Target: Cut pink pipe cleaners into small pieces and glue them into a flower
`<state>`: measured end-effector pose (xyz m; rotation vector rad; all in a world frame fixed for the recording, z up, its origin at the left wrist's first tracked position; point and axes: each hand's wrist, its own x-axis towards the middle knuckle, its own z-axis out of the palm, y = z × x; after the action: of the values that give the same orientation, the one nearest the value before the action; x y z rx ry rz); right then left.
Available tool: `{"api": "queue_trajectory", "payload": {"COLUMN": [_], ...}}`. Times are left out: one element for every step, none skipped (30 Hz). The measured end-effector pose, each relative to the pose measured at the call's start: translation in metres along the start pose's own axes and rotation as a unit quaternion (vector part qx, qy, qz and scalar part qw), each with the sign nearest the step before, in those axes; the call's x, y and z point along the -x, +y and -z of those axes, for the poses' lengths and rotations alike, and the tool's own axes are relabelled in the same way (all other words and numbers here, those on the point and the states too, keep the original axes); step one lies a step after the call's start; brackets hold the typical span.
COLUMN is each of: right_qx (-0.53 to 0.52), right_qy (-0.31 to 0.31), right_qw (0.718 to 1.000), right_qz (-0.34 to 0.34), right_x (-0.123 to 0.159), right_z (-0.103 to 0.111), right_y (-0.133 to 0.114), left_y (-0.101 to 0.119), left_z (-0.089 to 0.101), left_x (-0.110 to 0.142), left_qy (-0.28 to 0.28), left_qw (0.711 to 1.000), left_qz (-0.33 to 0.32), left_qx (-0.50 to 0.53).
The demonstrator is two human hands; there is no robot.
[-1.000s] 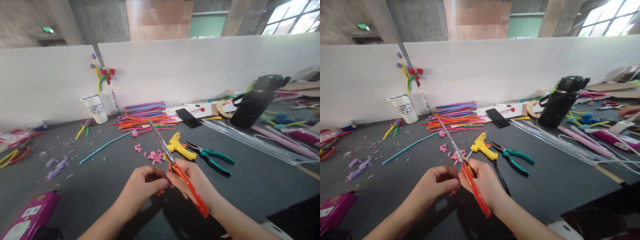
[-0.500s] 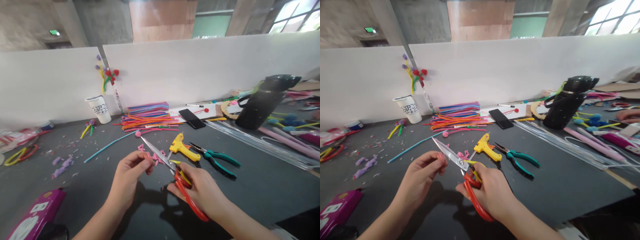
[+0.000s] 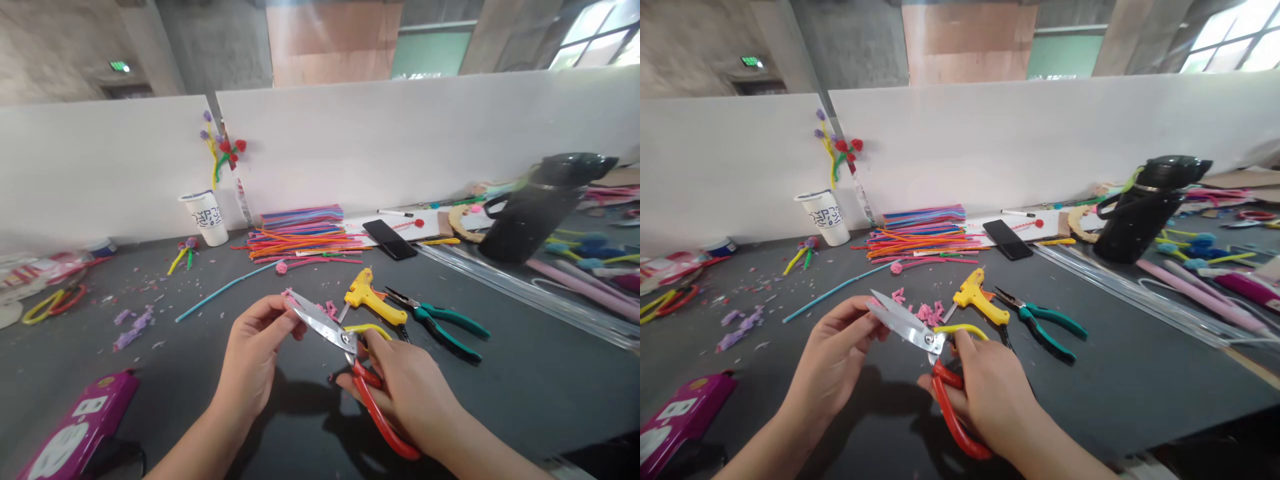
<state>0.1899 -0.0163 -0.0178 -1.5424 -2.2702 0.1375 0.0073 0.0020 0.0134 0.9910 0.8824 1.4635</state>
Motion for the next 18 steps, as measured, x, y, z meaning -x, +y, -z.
{"api": "queue_trajectory", "payload": {"right_qx": [0.002, 0.005, 0.007, 0.008, 0.008, 0.008, 0.007, 0.007, 0.008, 0.008, 0.01, 0.011, 0.012, 0.014, 0.016, 0.017, 0.016, 0.014], "right_qy": [0.002, 0.004, 0.006, 0.008, 0.01, 0.011, 0.01, 0.009, 0.008, 0.007, 0.007, 0.006, 0.006, 0.005, 0.004, 0.002, 0.0, -0.004], "right_qw": [1.0, 1.0, 1.0, 1.0, 1.0, 1.0, 1.0, 1.0, 1.0, 1.0, 1.0, 1.0, 1.0, 1.0, 1.0, 1.0, 1.0, 1.0], "right_qz": [0.003, 0.006, 0.009, 0.012, 0.015, 0.017, 0.018, 0.02, 0.02, 0.02, 0.019, 0.019, 0.019, 0.018, 0.017, 0.017, 0.016, 0.014], "right_x": [0.0, 0.0, -0.0001, -0.0001, -0.0001, -0.0001, -0.0001, 0.0, 0.0, 0.0001, 0.0001, 0.0001, 0.0001, 0.0001, 0.0, -0.0001, -0.0001, 0.0], "right_z": [-0.0001, -0.0002, -0.0004, -0.0005, -0.0006, -0.0006, -0.0006, -0.0006, -0.0005, -0.0005, -0.0003, -0.0002, 0.0001, 0.0005, 0.001, 0.0015, 0.0021, 0.0025], "right_y": [0.0001, 0.0001, 0.0001, 0.0002, 0.0003, 0.0004, 0.0006, 0.0007, 0.0008, 0.0009, 0.0008, 0.0006, 0.0003, 0.0, -0.0004, -0.0007, -0.001, -0.0013], "left_y": [0.0002, 0.0002, 0.0003, 0.0002, 0.0002, 0.0001, 0.0, -0.0001, -0.0002, -0.0003, -0.0003, -0.0002, -0.0001, 0.0001, 0.0004, 0.0007, 0.0009, 0.001], "left_z": [0.0003, 0.0006, 0.0007, 0.0008, 0.0007, 0.0007, 0.0007, 0.0007, 0.0007, 0.0008, 0.0008, 0.0009, 0.0009, 0.001, 0.001, 0.001, 0.0011, 0.0012], "left_x": [0.0003, 0.0005, 0.0007, 0.0007, 0.0007, 0.0006, 0.0005, 0.0004, 0.0003, 0.0003, 0.0003, 0.0004, 0.0004, 0.0004, 0.0003, 0.0002, 0.0002, 0.0002], "left_qy": [-0.002, -0.003, -0.004, -0.005, -0.007, -0.008, -0.009, -0.009, -0.01, -0.009, -0.009, -0.008, -0.008, -0.008, -0.007, -0.007, -0.006, -0.005], "left_qw": [1.0, 1.0, 1.0, 1.0, 1.0, 1.0, 1.0, 1.0, 1.0, 1.0, 1.0, 1.0, 1.0, 1.0, 1.0, 1.0, 1.0, 1.0], "left_qz": [-0.001, -0.001, -0.001, 0.0, 0.001, 0.001, 0.002, 0.002, 0.003, 0.003, 0.004, 0.005, 0.006, 0.007, 0.008, 0.009, 0.01, 0.012], "left_qx": [-0.001, -0.001, -0.001, -0.002, -0.003, -0.003, -0.003, -0.002, -0.002, 0.0, 0.0, 0.001, 0.001, 0.002, 0.002, 0.003, 0.005, 0.007]}}
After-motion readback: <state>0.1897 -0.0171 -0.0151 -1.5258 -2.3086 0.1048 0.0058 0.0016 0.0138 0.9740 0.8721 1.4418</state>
